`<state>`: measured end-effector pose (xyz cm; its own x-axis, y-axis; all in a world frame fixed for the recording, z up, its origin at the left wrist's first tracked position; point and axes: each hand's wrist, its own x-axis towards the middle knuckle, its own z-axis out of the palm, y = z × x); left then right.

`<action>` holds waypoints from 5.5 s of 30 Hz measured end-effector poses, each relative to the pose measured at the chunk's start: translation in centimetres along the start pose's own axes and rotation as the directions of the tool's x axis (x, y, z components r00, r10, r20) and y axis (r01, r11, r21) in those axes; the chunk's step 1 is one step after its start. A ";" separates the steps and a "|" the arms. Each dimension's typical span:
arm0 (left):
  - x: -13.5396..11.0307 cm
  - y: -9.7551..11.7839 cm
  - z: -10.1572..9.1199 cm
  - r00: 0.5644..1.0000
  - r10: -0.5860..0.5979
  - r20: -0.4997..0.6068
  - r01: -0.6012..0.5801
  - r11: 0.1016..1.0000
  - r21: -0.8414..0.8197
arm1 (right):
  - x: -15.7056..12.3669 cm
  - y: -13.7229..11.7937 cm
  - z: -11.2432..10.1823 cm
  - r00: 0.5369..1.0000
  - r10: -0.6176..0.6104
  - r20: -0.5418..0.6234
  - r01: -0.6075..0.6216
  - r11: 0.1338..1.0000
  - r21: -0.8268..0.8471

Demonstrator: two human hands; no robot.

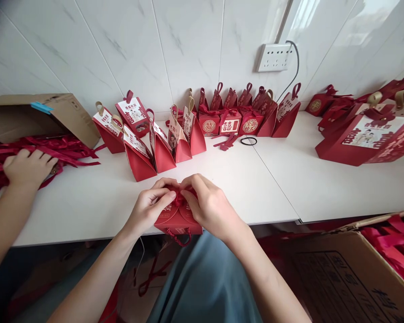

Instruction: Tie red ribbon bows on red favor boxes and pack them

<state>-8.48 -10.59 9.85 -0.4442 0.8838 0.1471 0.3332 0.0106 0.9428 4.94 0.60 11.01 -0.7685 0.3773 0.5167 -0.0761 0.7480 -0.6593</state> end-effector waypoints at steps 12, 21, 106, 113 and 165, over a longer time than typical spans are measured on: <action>0.0 0.2 -0.2 1.000 -0.016 0.001 0.016 0.997 -0.074 | -1.0 -1.0 -0.2 0.982 -0.187 0.033 0.184 0.896 -0.404; -0.2 0.2 -0.5 1.000 0.015 0.017 -0.015 1.000 -0.009 | -0.9 -0.3 -0.2 0.954 -0.294 0.066 0.290 0.836 -0.467; -3.7 -0.5 1.1 0.957 0.018 -0.289 0.024 0.990 0.141 | -4.4 2.3 0.9 0.826 0.527 0.198 -0.500 0.524 0.690; -3.8 -0.8 1.7 0.964 -0.017 -0.265 0.038 0.996 0.075 | -5.1 3.3 0.8 0.752 0.653 0.095 -0.585 0.593 0.553; -4.1 1.1 0.3 0.948 -0.271 -0.165 0.292 0.949 0.117 | -2.8 0.3 -0.6 0.787 0.612 0.071 -0.616 0.779 0.116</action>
<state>-6.01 -14.05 10.23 -0.6490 0.7578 -0.0669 0.2838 0.3227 0.9029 7.44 0.16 9.70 -0.6968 0.7164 -0.0358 0.3405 0.2864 -0.8956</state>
